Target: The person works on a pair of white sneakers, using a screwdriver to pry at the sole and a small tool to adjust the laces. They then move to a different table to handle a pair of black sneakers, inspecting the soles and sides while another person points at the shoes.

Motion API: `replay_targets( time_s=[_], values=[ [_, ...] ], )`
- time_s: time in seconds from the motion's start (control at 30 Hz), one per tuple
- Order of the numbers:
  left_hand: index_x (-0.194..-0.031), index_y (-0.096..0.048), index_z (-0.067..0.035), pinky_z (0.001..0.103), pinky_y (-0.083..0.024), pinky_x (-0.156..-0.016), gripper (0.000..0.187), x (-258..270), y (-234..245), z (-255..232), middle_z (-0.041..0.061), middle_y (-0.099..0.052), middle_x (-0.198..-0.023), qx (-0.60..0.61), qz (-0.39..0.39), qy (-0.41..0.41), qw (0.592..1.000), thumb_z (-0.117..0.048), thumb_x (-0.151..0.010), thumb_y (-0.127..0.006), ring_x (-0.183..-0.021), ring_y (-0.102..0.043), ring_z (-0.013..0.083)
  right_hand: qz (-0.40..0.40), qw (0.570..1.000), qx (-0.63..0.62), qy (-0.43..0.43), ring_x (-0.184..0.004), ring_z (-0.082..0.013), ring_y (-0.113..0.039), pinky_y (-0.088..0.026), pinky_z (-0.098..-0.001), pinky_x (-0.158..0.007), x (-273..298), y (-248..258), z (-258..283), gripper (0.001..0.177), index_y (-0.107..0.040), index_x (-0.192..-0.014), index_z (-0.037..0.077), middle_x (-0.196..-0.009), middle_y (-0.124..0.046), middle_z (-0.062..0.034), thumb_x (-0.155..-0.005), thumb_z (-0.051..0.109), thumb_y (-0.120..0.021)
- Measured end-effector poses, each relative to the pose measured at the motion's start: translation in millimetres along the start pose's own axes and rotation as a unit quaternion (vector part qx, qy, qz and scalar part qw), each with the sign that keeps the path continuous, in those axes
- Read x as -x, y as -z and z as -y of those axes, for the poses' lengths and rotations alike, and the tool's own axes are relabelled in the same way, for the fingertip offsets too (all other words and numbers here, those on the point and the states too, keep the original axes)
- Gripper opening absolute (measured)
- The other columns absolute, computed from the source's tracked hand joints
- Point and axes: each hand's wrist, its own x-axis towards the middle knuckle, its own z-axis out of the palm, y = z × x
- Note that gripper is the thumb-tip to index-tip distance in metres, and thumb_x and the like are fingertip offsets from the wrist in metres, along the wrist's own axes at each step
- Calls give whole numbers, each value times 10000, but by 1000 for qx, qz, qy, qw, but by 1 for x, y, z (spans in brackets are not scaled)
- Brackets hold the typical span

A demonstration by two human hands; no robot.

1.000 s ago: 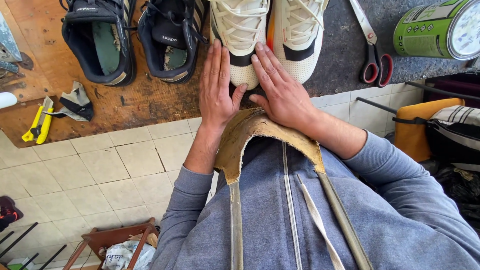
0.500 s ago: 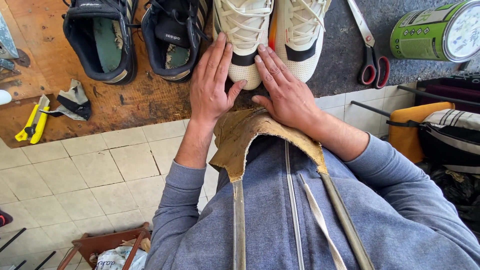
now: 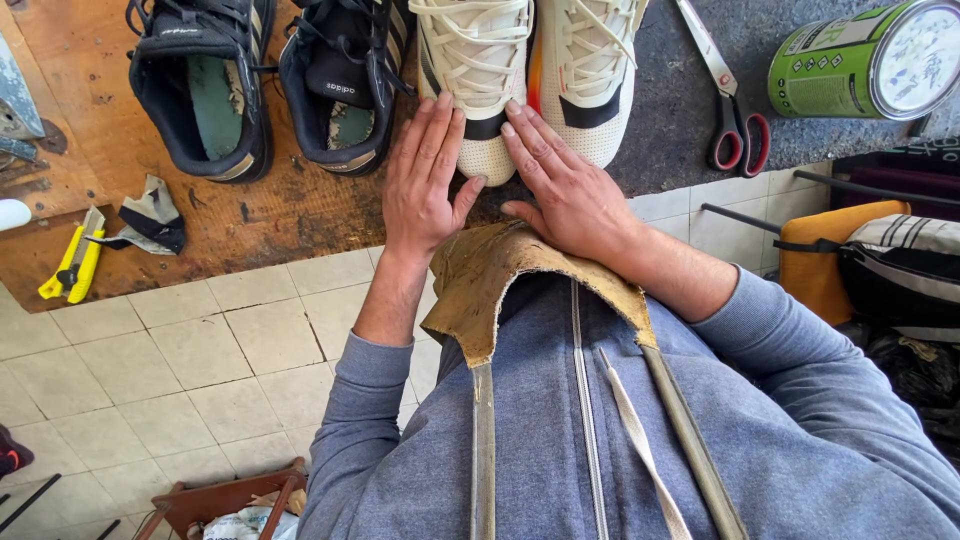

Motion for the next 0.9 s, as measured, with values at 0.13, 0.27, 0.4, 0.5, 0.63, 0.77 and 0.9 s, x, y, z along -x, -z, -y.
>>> replay_targets(
  time_s=[0.13, 0.27, 0.4, 0.5, 0.63, 0.77, 0.9],
  values=[
    [-1592, -395, -51, 462, -338, -1298, 671, -5, -1, -6, 128, -354, -1661, -34, -5, 6, 999, -530, -1125, -345, -1562, -373, 311, -9, 1000, -12, 2, -1581, -373, -261, -280, -433, -1308, -3, -1, 0, 768, -279, -1604, -66, -1684, -225, -254, -1092, 424, -575],
    [-1609, -353, -46, 482, -330, -1312, 670, 1, -17, -7, 150, -310, -1681, -26, -2, 24, 999, -517, -1134, -315, -1588, -332, 327, -7, 1000, -8, -4, -1577, -368, -260, -271, -435, -1306, -4, -4, 0, 766, -291, -1602, -63, -1684, -236, -243, -1088, 432, -568],
    [-1612, -353, -48, 479, -211, -1299, 787, 5, -43, -4, 161, -291, -1685, -72, -83, -2, 994, -617, -1070, -381, -1569, -279, 319, -100, 995, 7, 9, -1558, -370, -290, -376, -432, -1223, -3, -15, -3, 836, -358, -1598, -39, -1677, -288, -237, -1018, 474, -675],
    [-1618, -323, -24, 506, -190, -1298, 815, 8, -47, -3, 187, -274, -1687, -66, -78, 0, 995, -624, -1070, -387, -1573, -264, 336, -112, 993, 11, 21, -1549, -377, -309, -404, -434, -1206, -5, -14, -3, 828, -376, -1586, -45, -1667, -309, -242, -1017, 474, -680],
    [-1633, -281, -19, 525, -153, -1300, 839, 9, -50, 1, 204, -238, -1698, -53, -70, -3, 996, -633, -1070, -381, -1583, -228, 344, -137, 990, 2, 34, -1543, -355, -341, -456, -436, -1157, -2, -19, -9, 804, -384, -1593, -19, -1667, -334, -216, -1023, 478, -659],
    [-1654, -212, -36, 490, -79, -1312, 882, 16, -39, -15, 180, -144, -1727, -44, -71, 7, 997, -674, -1059, -339, -1605, -114, 315, -174, 982, -22, 74, -1474, -327, -475, -474, -404, -1125, 30, -2, -18, 653, -524, -1511, 11, -1587, -491, -184, -1014, 406, -674],
    [-1611, -310, -49, 448, -168, -1306, 709, 6, -35, -61, 183, -259, -1689, -4, -34, -60, 998, -515, -1085, -402, -1575, -231, 309, -233, 970, -49, 52, -1343, -356, -606, -515, -440, -1075, 72, 5, -47, 483, -639, -1401, -2, -1470, -615, -207, -999, 260, -694]
  ],
)
